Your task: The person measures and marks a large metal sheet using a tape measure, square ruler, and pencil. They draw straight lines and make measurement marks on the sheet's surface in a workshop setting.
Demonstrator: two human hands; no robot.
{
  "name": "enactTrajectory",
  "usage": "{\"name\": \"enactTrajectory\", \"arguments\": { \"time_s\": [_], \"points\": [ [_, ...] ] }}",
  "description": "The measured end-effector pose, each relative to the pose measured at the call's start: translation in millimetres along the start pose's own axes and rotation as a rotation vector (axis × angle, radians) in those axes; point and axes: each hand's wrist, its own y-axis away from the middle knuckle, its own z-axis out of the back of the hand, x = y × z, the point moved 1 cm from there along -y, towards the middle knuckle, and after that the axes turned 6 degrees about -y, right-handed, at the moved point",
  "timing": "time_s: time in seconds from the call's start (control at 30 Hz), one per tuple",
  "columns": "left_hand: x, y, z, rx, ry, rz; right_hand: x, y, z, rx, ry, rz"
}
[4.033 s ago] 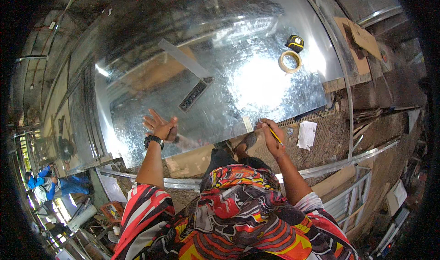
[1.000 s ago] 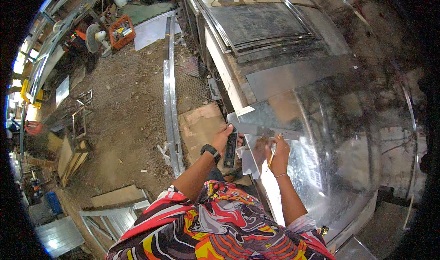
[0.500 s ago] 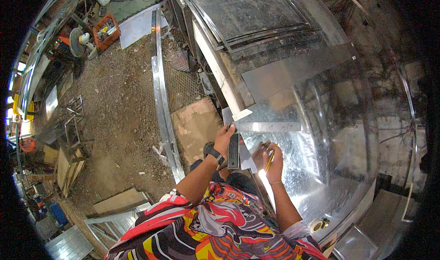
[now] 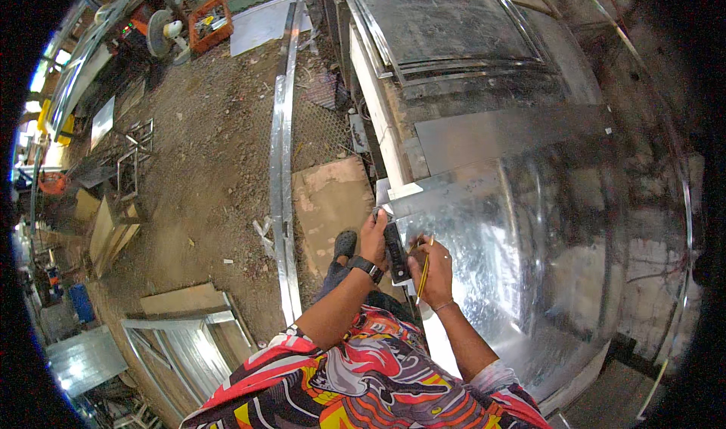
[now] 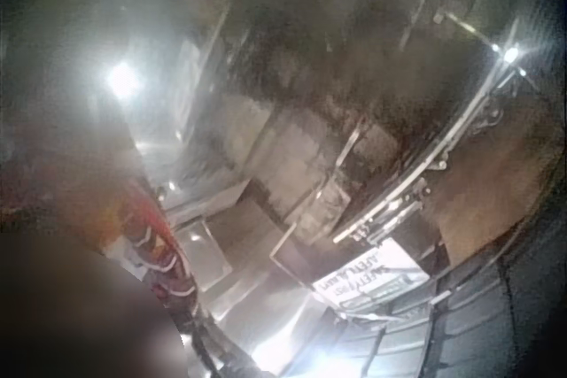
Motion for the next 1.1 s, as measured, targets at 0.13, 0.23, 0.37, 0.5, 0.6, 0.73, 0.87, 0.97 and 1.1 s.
{"name": "enactTrajectory", "arguments": {
  "time_s": [0.13, 0.23, 0.37, 0.5, 0.6, 0.73, 0.87, 0.97, 1.1],
  "points": [
    [-9, 9, -2, -0.008, -0.086, -0.003, -7, 0, -1, -0.004, -0.076, 0.005],
    [-19, 25, 2, -0.055, -0.15, -0.086, -2, -4, 10, -0.102, -0.226, -0.125],
    [-71, 82, -3, 0.023, -0.354, -0.313, -9, -21, 34, -0.282, -0.245, -0.092],
    [-114, 108, 3, 0.224, -0.719, -0.693, 17, -61, 81, -0.223, 0.1, 0.197],
    [-173, 88, -4, 0.292, -0.93, -0.79, 19, -87, 98, -0.098, 0.196, 0.296],
    [-234, 42, -15, 0.591, -0.864, -0.605, 26, -86, 101, 0.197, -0.03, -0.041],
    [-252, 29, -48, 0.91, -0.844, -0.64, 6, -63, 102, 0.5, -0.517, -0.336],
    [-248, 19, -61, 0.777, -0.895, -0.961, 47, -58, 129, 0.505, -0.857, -0.506],
    [-219, 7, -50, 0.186, -0.819, -1.175, 56, -48, 124, 0.026, -0.581, -0.211]
  ]
}}
